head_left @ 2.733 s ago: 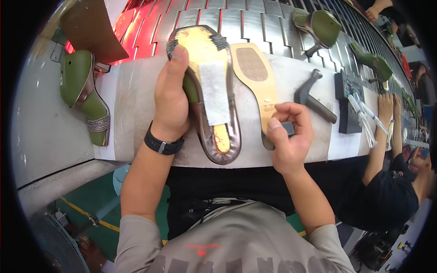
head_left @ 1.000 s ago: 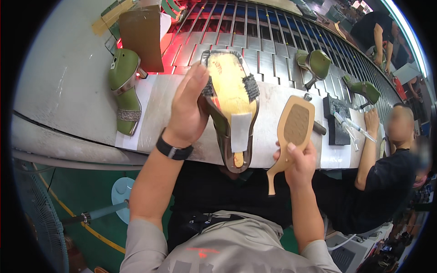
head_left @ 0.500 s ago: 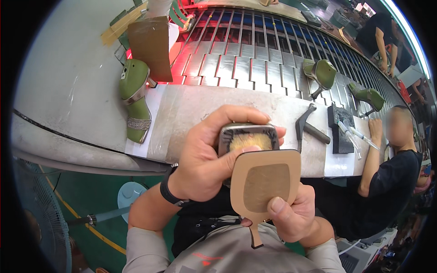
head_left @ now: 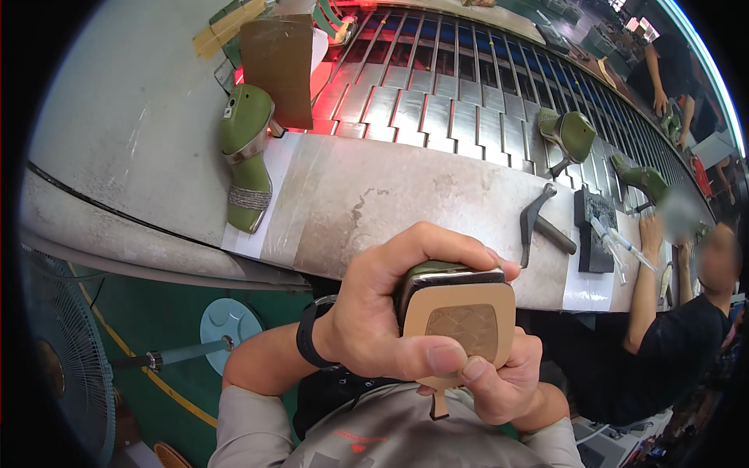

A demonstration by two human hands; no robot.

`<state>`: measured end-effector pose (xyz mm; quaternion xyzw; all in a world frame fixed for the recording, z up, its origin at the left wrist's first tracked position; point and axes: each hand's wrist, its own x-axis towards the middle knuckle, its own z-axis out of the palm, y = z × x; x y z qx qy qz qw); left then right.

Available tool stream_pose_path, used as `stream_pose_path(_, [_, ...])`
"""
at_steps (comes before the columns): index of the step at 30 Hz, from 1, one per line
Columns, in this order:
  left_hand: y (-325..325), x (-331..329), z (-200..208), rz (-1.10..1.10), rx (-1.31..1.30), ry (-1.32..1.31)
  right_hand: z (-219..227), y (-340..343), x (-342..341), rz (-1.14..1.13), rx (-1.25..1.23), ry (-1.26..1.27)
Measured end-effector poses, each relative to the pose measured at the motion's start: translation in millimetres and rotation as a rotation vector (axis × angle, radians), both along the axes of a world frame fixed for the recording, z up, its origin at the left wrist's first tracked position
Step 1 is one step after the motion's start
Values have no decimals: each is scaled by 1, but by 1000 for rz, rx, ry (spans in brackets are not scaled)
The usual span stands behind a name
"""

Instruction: The person hammers the edges of a green high-heeled shoe, applies a substance from a syringe to the sole area, and then presses a tan sole piece onto the bottom of the shoe by hand.

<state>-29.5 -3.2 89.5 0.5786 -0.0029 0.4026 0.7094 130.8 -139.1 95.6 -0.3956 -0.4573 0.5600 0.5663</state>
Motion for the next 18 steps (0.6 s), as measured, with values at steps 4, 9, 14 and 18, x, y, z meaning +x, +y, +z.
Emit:
stream_pose_path(4, [-1, 0, 0, -4, 1, -4, 6, 2, 8, 83, -33, -50])
stream_pose_path(9, [-2, 2, 0, -12, -4, -13, 6, 0, 3, 41, -42, 27])
stream_pose_path(14, [-8, 2, 0, 1, -76, -23, 6, -1, 6, 58, -60, 5])
stream_pose_path(18, [-8, -2, 13, -21, -132, 114, 9, -3, 15, 86, -86, -129])
